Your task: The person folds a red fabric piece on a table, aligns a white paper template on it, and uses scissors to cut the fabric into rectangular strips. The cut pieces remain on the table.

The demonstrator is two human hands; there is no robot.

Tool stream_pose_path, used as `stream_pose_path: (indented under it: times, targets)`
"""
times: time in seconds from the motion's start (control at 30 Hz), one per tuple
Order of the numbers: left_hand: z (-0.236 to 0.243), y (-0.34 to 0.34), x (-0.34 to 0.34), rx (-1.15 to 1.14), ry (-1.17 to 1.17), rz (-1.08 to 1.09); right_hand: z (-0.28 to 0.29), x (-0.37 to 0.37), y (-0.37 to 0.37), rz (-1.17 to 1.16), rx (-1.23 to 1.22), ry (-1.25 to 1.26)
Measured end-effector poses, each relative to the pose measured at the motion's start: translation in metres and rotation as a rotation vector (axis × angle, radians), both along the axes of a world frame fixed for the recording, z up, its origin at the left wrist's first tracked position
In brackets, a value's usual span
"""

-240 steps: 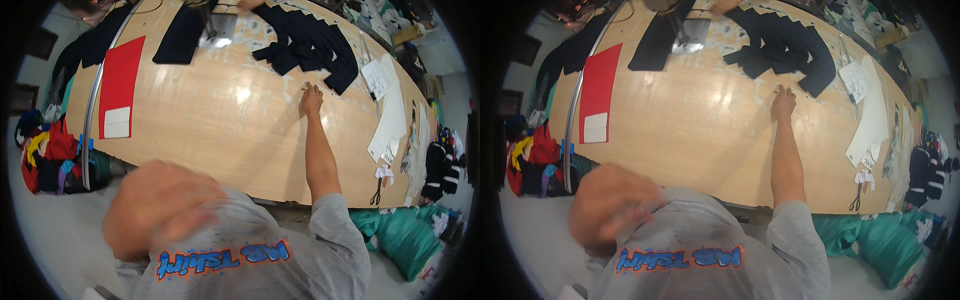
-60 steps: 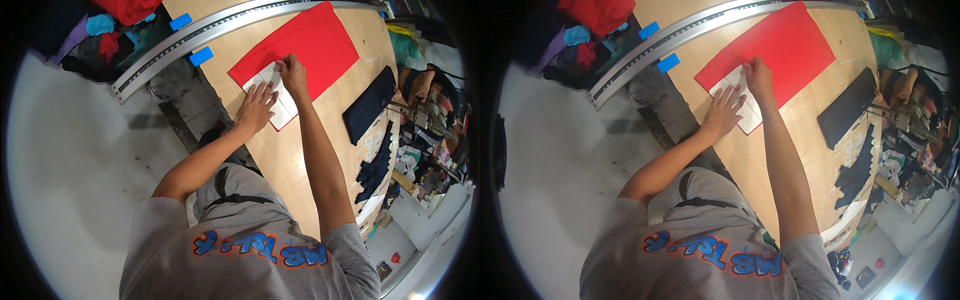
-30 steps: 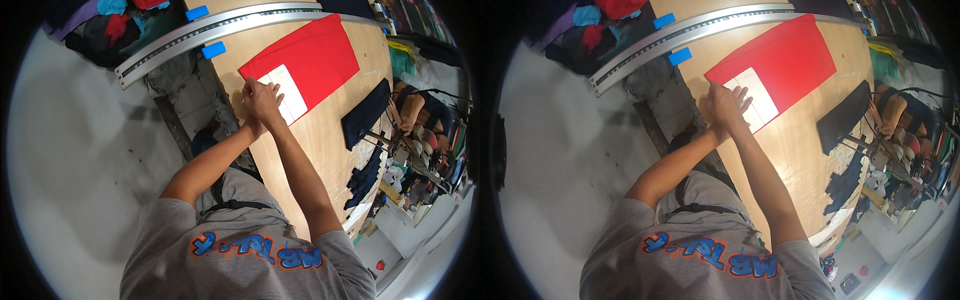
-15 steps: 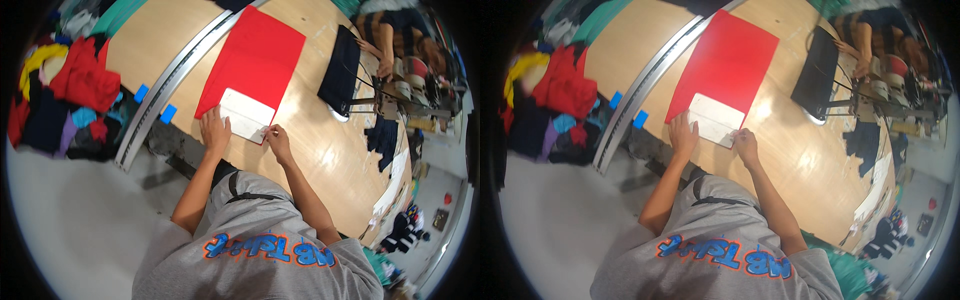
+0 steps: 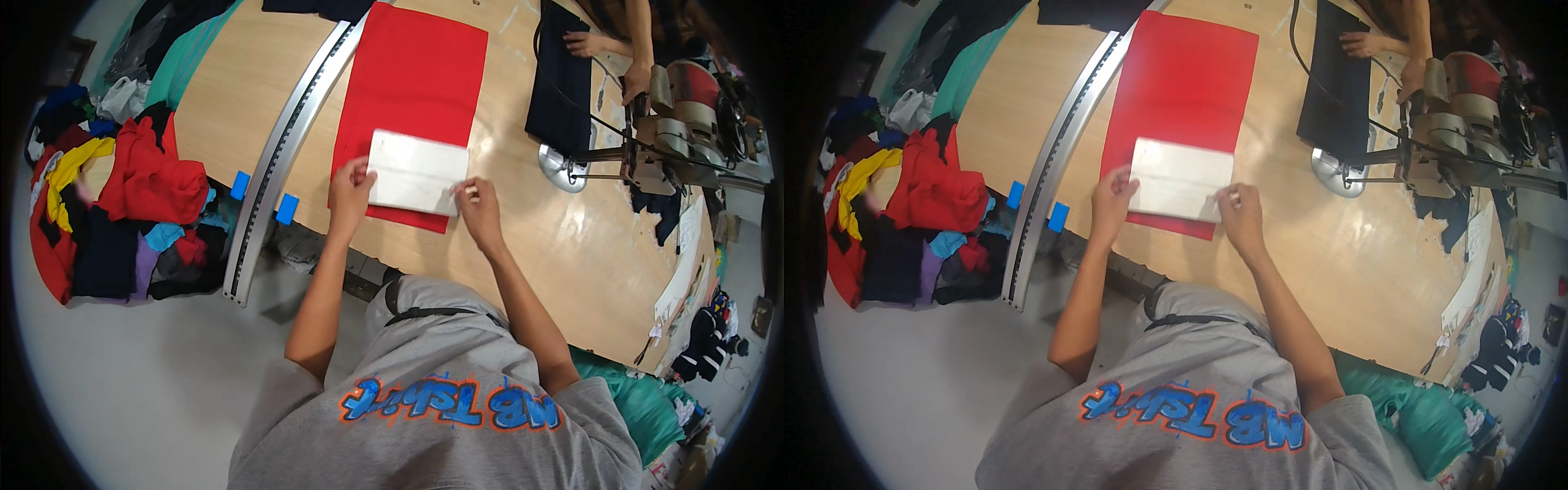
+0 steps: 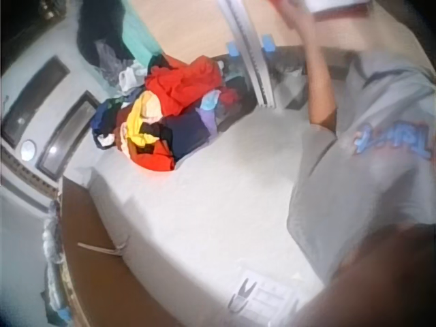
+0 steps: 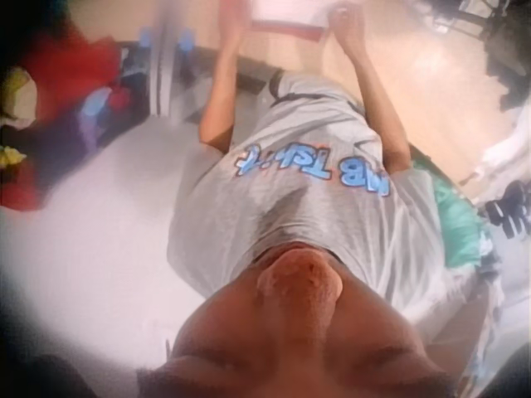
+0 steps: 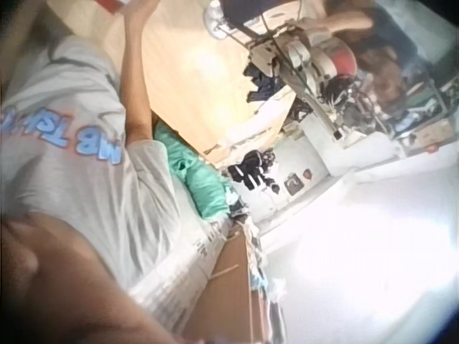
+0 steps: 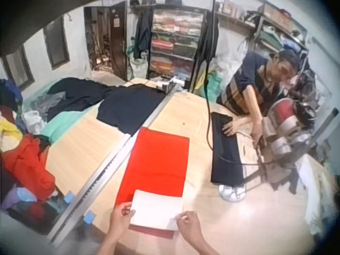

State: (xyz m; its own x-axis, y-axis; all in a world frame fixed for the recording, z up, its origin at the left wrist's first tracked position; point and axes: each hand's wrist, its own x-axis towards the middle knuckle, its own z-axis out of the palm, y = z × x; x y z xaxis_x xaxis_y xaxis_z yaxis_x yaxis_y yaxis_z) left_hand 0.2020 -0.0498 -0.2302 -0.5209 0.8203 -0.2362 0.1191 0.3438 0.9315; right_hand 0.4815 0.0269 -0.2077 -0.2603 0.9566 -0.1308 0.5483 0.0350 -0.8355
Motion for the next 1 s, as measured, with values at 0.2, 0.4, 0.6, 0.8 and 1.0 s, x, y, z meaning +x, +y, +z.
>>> stream_pose_path:
  times: [0.2,0.4,0.6,0.8,1.0]
  targets:
    - [0.004,0.087,-0.043,0.002,0.323,-0.121,0.0,-0.038,0.077,-0.08,0.05,0.044]
    - [-0.017,0.117,-0.056,-0.042,0.441,-0.208,-0.004,-0.044,0.097,-0.133,-0.043,0.04]
    - [-0.026,0.123,-0.055,-0.008,0.35,-0.181,-0.026,-0.037,0.104,-0.105,-0.024,0.014]
    - [-0.035,0.122,-0.05,-0.003,0.418,-0.217,-0.037,-0.03,0.105,-0.097,-0.07,0.013]
    - [-0.032,0.117,-0.051,-0.029,0.397,-0.238,-0.041,-0.029,0.105,-0.093,-0.074,-0.002]
